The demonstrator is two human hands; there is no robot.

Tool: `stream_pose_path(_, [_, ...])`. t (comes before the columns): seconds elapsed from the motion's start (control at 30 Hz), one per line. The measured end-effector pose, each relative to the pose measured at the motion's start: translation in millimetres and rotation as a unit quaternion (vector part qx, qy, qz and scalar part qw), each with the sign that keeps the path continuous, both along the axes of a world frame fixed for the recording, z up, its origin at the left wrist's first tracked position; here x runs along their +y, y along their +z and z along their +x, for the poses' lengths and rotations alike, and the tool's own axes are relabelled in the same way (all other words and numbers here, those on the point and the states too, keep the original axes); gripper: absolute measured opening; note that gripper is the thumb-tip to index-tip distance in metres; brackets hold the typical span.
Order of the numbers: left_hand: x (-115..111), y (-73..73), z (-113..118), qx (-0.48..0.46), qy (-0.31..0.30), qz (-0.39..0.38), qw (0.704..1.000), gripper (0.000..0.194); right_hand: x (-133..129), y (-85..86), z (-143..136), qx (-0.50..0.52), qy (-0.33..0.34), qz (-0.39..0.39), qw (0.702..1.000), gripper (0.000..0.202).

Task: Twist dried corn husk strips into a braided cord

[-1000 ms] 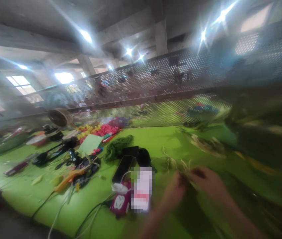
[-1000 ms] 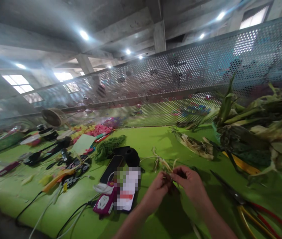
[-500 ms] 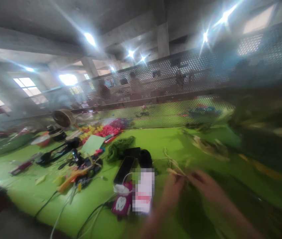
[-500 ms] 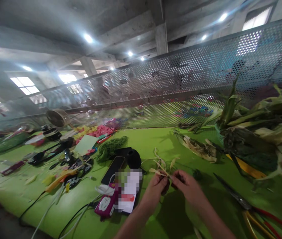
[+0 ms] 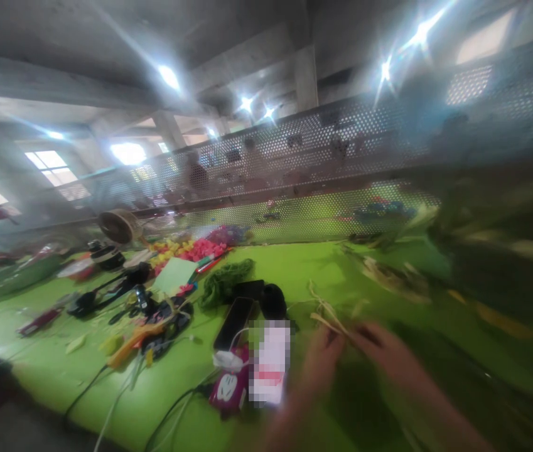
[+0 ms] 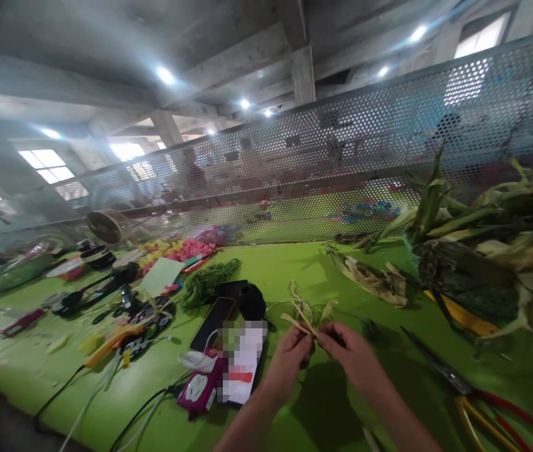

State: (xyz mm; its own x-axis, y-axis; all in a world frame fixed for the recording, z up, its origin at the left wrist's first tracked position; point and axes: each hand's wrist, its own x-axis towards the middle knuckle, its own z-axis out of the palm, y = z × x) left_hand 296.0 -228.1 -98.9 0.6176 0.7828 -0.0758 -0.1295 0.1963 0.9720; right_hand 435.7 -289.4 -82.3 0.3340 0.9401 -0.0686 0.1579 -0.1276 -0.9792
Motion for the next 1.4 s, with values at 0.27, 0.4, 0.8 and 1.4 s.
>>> stream_pose_path(0.27, [0, -5.2, 3, 0.063, -0.023, 0.08, 0.995, 0.028, 0, 9.2, -4, 0.007, -0.118, -0.037, 0.992, 0.025])
stream_pose_path(0.4, [-1, -4.6, 2, 0.09, -0.025, 0.103, 0.99, 0.02, -2, 14.1, -4, -0.028, -0.127, -0.048, 0.99, 0.023])
stream_pose_path(0.8, [-1, -10.0, 6, 0.172, -0.011, 0.168, 0.971, 0.013, -5, -1.7, 4, -0.163, -0.051, 0.019, 0.985, 0.025])
stream_pose_path(1.4, [-4, -14.4, 8, 0.12, 0.036, 0.111, 0.986, 0.02, -8, 1.5, -3, -0.152, -0.046, 0.064, 0.985, 0.027])
